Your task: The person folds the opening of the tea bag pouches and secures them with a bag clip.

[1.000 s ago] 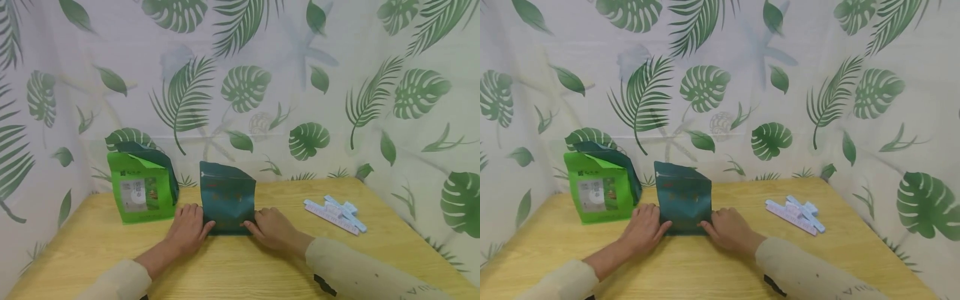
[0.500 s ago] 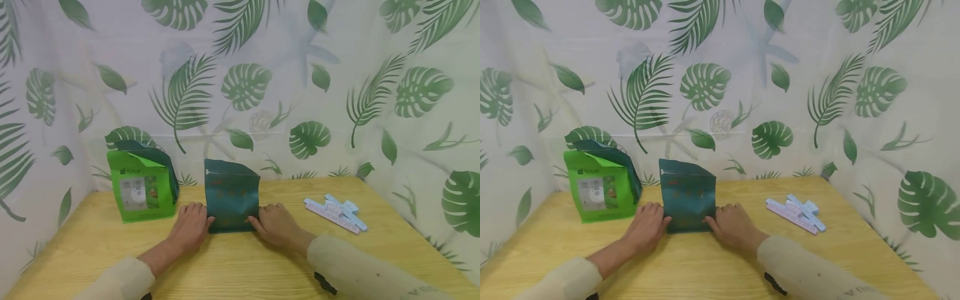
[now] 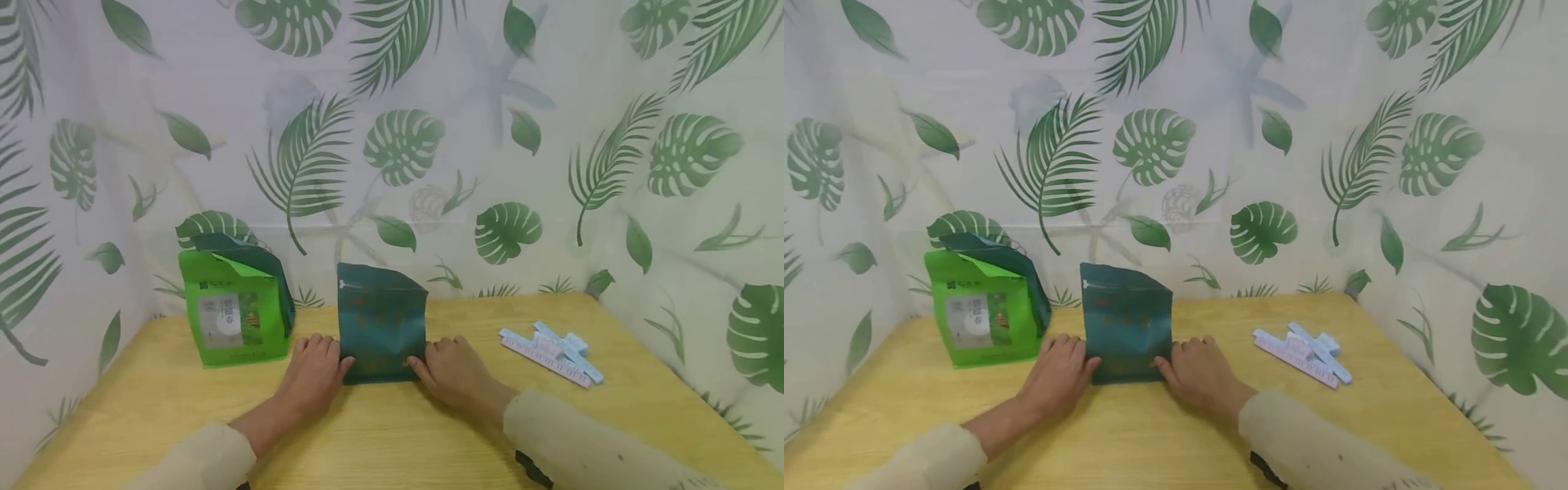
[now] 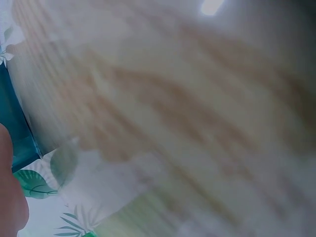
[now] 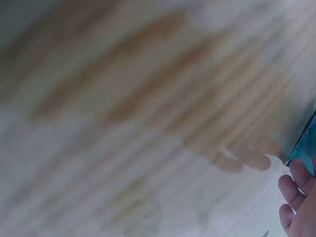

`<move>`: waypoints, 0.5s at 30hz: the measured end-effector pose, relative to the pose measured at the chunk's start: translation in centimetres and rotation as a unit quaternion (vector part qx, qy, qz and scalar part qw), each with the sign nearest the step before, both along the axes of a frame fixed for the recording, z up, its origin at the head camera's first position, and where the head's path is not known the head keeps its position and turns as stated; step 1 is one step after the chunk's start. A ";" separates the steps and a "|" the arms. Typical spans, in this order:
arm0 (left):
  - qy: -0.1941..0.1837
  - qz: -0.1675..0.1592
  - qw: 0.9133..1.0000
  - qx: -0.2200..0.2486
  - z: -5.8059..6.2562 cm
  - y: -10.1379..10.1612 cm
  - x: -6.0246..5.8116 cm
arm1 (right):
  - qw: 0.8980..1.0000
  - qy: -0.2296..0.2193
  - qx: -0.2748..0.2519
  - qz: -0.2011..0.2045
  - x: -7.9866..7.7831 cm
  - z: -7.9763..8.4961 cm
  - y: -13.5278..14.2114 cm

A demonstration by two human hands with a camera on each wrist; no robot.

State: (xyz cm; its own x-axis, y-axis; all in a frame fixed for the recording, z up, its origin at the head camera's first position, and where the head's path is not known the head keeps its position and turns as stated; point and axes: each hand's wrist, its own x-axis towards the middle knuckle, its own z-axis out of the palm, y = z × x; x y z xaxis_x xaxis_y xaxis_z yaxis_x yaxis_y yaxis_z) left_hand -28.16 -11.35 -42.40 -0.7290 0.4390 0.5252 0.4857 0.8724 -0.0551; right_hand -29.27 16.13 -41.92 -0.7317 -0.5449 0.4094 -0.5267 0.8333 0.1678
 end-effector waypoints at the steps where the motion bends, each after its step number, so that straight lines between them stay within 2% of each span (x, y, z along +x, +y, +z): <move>1: 0.005 0.002 1.000 0.000 0.0 0.1 0.0 | 1.000 0.001 0.001 -0.001 -0.1 0.0 0.1; 5: 0.013 0.009 1.000 -0.007 -0.1 0.6 -0.2 | 1.000 -0.002 0.002 -0.009 -0.1 0.1 0.5; 11: -0.003 0.022 1.000 -0.018 -0.2 0.8 -0.1 | 1.000 -0.011 0.008 -0.018 0.0 -0.3 0.6; 15: -0.004 0.032 0.999 -0.014 0.0 0.6 0.1 | 1.000 -0.005 0.003 -0.009 0.1 -0.2 0.2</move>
State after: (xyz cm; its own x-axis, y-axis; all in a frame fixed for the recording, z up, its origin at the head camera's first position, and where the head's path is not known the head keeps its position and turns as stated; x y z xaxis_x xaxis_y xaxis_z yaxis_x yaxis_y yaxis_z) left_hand -28.03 -10.78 -42.44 -0.7601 0.4064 0.5070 0.4296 0.8997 -0.0771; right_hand -29.18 16.38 -42.07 -0.7455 -0.5339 0.3990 -0.5134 0.8417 0.1670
